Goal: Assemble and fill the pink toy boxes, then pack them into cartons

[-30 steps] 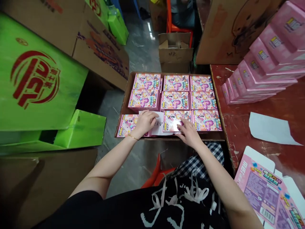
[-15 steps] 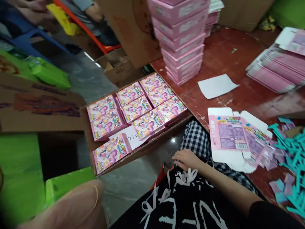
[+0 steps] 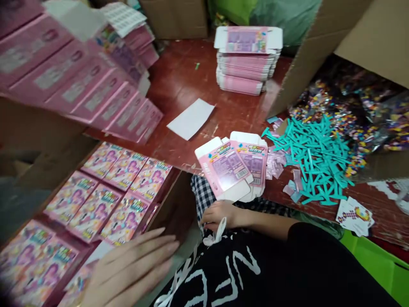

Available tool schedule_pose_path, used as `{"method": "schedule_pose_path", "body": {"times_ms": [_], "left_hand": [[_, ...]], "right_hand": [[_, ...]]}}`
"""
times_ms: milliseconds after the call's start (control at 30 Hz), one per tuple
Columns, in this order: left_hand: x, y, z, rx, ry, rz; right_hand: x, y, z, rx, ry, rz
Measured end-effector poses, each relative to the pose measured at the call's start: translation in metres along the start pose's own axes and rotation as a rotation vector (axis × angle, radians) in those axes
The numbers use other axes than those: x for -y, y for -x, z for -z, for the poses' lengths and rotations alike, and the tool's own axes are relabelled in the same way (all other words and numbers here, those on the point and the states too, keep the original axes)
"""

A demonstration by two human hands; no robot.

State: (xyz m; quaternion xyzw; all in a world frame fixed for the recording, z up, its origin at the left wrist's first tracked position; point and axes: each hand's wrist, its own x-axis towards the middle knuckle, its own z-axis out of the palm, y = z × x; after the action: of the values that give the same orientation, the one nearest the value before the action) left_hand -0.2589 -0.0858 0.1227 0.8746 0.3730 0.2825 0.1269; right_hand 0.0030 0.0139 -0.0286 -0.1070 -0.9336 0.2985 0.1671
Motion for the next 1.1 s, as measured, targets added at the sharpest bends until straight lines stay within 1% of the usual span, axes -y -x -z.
{"method": "schedule_pose_path", "body": {"times_ms": [67, 100, 133, 167, 200, 267, 333, 400, 433, 467, 533, 600, 633, 667, 733, 800, 867, 933, 1000, 1067, 1100], "left_hand": [[0.031, -0.047, -0.048, 0.066, -0.003, -0.083], [0.048, -0.066, -0.073, 0.047, -0.024, 0.001], [0.065, -0.081, -0.097, 0.017, -0.055, 0.132], [0.082, -0.092, -0.119, 0.002, -0.088, 0.266], [0.097, -0.100, -0.138, -0.010, -0.107, 0.381], [0.118, -0.109, -0.167, -0.050, -0.085, 0.576], [0.126, -0.118, -0.184, -0.139, 0.007, 0.738], [0.122, -0.134, -0.193, -0.228, 0.149, 0.823], [0.118, -0.144, -0.196, -0.251, 0.229, 0.823], [0.114, -0.157, -0.200, -0.246, 0.303, 0.804], [0.109, -0.181, -0.207, -0.173, 0.375, 0.736], [0.110, -0.199, -0.215, -0.041, 0.315, 0.648], [0.112, -0.205, -0.219, 0.024, 0.256, 0.601], [0.115, -0.207, -0.223, 0.075, 0.198, 0.560], [0.120, -0.206, -0.228, 0.128, 0.113, 0.514], [0.123, -0.201, -0.230, 0.131, 0.070, 0.503], [0.123, -0.197, -0.232, 0.129, 0.049, 0.494], [0.123, -0.198, -0.233, 0.137, 0.045, 0.496], [0.124, -0.206, -0.230, 0.160, 0.057, 0.513], [0.122, -0.217, -0.219, 0.202, 0.077, 0.540], [0.120, -0.222, -0.210, 0.218, 0.084, 0.558]], "right_hand": [[-0.008, 0.016, 0.026, -0.218, 0.012, -0.054], [-0.014, 0.026, 0.038, -0.335, 0.044, -0.110], [-0.021, 0.034, 0.049, -0.438, 0.091, -0.181], [-0.030, 0.043, 0.058, -0.515, 0.142, -0.267], [-0.040, 0.049, 0.065, -0.567, 0.190, -0.365], [-0.058, 0.059, 0.074, -0.616, 0.246, -0.587], [-0.071, 0.064, 0.077, -0.657, 0.251, -0.806], [-0.077, 0.067, 0.076, -0.697, 0.230, -0.963], [-0.078, 0.067, 0.075, -0.702, 0.220, -1.011], [-0.079, 0.067, 0.074, -0.685, 0.212, -1.043], [-0.081, 0.065, 0.072, -0.604, 0.212, -1.095], [-0.083, 0.060, 0.070, -0.529, 0.215, -1.133], [-0.085, 0.057, 0.068, -0.524, 0.215, -1.136], [-0.086, 0.054, 0.067, -0.539, 0.217, -1.127], [-0.089, 0.050, 0.063, -0.580, 0.232, -1.095], [-0.091, 0.047, 0.060, -0.575, 0.272, -1.082], [-0.092, 0.045, 0.059, -0.536, 0.321, -1.099], [-0.093, 0.042, 0.062, -0.514, 0.355, -1.111], [-0.091, 0.041, 0.069, -0.531, 0.359, -1.113], [-0.081, 0.049, 0.078, -0.619, 0.352, -1.149], [-0.070, 0.060, 0.081, -0.682, 0.348, -1.188]]}}
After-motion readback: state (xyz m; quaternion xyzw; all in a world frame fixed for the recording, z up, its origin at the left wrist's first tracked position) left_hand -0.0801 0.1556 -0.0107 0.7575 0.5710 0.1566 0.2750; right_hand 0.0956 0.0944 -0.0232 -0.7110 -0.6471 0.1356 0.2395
